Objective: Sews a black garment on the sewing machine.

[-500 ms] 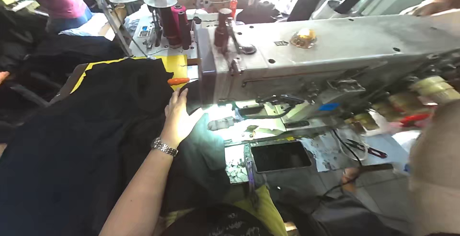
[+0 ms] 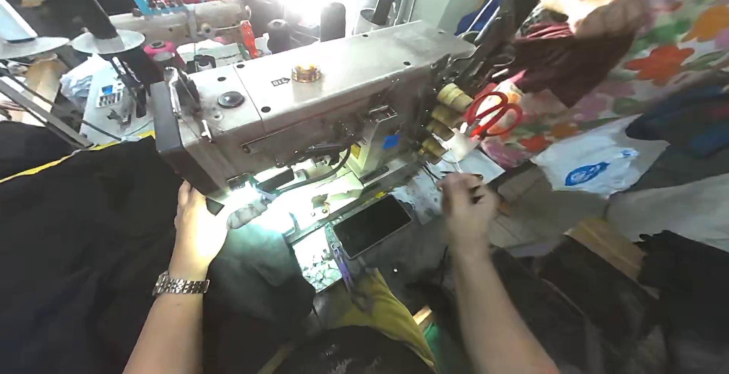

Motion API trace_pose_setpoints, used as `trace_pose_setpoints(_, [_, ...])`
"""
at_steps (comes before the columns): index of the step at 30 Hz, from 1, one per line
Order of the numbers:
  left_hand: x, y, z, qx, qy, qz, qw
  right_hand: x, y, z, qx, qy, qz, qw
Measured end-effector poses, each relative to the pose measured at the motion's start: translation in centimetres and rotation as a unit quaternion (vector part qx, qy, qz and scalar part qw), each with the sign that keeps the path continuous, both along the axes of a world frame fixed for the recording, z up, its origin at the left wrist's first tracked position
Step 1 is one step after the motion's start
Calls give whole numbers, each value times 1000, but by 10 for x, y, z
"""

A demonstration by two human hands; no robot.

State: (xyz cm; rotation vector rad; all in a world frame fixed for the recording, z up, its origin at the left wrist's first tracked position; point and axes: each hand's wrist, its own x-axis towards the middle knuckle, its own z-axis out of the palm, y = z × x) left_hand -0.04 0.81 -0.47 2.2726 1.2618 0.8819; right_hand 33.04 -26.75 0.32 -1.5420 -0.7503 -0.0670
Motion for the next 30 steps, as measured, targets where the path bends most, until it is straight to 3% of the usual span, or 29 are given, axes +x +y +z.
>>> trace_pose_setpoints(2, [0,-2,1,2,-8,-4,1000,-25,8,-7,3,-54,74,996])
trace_pose_setpoints(5, [-1,-1,2,9,-10,-4,1000,-36,29,5,12,-33,141,989])
trace_pose_setpoints(9, [1,-1,5,-5,-1,13,1000,-40,41,14,20,3,159,987])
trace_pose_setpoints(13, [1,-4,6,-11,27,41,999,-86,43,-7,-42,-19,221,974])
trace_pose_setpoints(18, [4,-8,19,17,102,61,993,-158,61,-50,-227,-57,349,908])
trace_pose_setpoints(24, [16,-12,26,101,126,-28,986,-179,67,-49,-211,97,527,817])
trace_pose_setpoints(27, [22,-3,34,95,144,-46,984,-181,75,-46,-219,135,573,778])
trace_pose_setpoints(30, [25,19,31,102,143,-51,983,-185,87,-38,-222,149,585,765])
